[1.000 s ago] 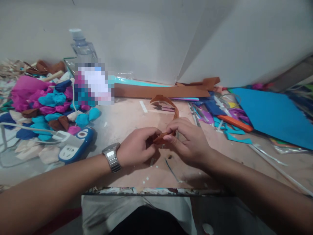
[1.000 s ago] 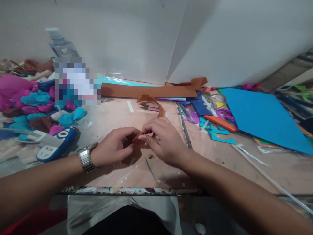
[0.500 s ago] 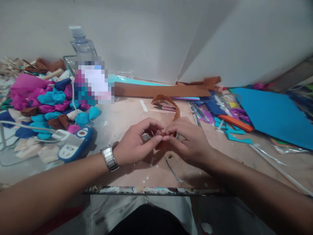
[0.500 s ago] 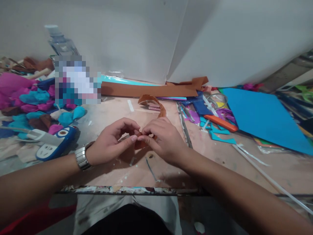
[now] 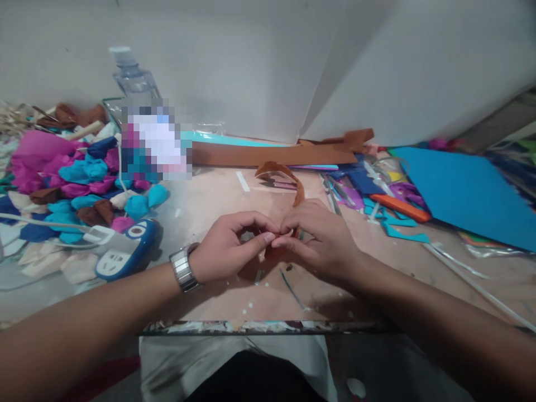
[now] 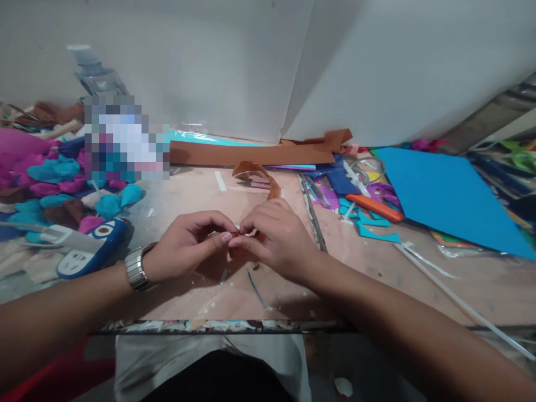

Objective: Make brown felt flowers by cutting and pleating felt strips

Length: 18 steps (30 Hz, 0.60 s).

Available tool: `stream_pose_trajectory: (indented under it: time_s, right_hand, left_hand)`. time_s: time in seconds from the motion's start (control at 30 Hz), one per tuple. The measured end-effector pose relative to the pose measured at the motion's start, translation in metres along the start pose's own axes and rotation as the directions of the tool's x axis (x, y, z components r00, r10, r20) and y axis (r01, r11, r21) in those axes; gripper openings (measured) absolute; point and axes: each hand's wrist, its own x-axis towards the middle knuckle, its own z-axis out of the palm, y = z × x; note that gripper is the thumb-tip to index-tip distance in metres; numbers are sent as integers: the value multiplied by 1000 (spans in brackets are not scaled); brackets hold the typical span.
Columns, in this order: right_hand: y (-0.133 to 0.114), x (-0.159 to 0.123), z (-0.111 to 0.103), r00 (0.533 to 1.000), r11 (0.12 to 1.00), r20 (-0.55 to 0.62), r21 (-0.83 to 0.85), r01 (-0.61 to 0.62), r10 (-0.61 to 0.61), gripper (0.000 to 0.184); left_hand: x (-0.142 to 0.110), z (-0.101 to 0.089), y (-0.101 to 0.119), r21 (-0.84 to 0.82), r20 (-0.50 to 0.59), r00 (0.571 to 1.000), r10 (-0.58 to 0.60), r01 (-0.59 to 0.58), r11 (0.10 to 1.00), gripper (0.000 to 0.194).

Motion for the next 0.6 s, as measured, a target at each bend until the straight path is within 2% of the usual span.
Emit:
stream_pose_trajectory:
  time_s: [0.23,0.4,0.6]
  right_hand:
    - [0,1,0,998,998,-24,-24,51,-52,33]
    - [-1,0,0,1000,1000,-6,-22,21,-21,36]
    - [-5,0,-1,1000,999,15,44,-19,19,17]
  left_hand:
    - [1,0,-2,-70,28,998,50,-48,996,17]
    - [0,1,0,-38,0,995,97,-97,995,13]
    - [0,-1,1,-4,-46,995,85,-86,996,14]
